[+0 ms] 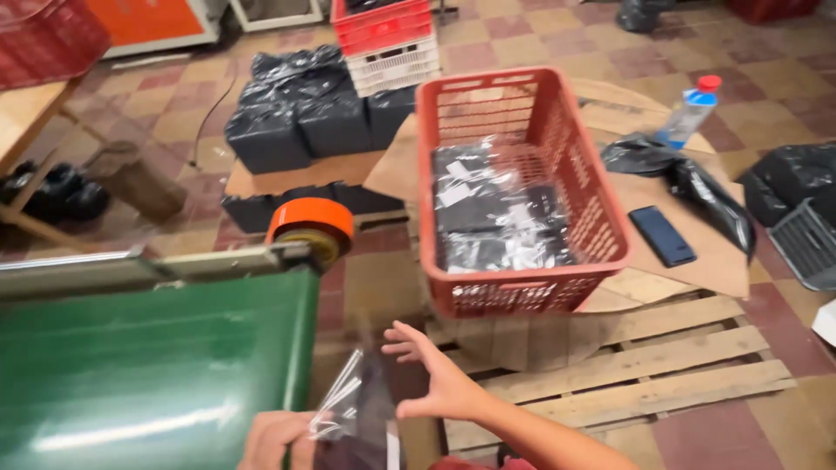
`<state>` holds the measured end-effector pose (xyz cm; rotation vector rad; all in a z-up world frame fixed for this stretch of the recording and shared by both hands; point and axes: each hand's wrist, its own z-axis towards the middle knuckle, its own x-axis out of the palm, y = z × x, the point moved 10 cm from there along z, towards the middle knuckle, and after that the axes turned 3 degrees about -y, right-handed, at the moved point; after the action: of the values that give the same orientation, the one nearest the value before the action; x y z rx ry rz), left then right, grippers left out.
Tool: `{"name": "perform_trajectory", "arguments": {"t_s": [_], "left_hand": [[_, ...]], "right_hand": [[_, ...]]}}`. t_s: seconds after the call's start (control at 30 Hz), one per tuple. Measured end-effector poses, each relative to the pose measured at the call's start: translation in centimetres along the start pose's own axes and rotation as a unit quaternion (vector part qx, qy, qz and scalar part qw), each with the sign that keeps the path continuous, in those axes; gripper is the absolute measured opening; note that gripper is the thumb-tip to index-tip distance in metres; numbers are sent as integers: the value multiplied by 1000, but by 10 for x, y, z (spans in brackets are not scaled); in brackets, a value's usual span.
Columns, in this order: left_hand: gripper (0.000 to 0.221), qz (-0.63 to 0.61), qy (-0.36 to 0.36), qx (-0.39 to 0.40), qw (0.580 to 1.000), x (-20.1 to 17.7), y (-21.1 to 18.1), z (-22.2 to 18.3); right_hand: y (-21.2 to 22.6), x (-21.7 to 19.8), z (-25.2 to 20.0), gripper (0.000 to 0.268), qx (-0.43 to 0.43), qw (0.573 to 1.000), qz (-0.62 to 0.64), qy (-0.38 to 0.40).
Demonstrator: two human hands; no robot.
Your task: The person folds black fabric items on a green conveyor belt, places them into clear plastic bags, and adds small white labels. The packaged items are then placed into a red basket. The person repeats this process for multiple items.
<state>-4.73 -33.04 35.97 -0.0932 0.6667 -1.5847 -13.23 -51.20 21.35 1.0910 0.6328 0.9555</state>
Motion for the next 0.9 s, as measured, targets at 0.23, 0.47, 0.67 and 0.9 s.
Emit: {"name": "perform_trajectory", "arguments": {"t_s": [0.23, 0.47, 0.67, 0.9], "left_hand": [[19, -93, 171, -12, 981, 138, -65, -19], [29, -130, 208, 18, 969, 199, -100, -8], [28, -88, 104, -66, 988, 183, -106, 18], [10, -80, 107, -55, 989, 246, -48, -25]], "right_hand": [[94, -80, -37, 94, -171, 906, -372, 107], [99, -128, -34, 33, -15, 911, -354, 208], [79, -187, -21, 52, 31, 962, -245, 116], [66, -348, 50, 59, 194, 934, -236, -183]]}}
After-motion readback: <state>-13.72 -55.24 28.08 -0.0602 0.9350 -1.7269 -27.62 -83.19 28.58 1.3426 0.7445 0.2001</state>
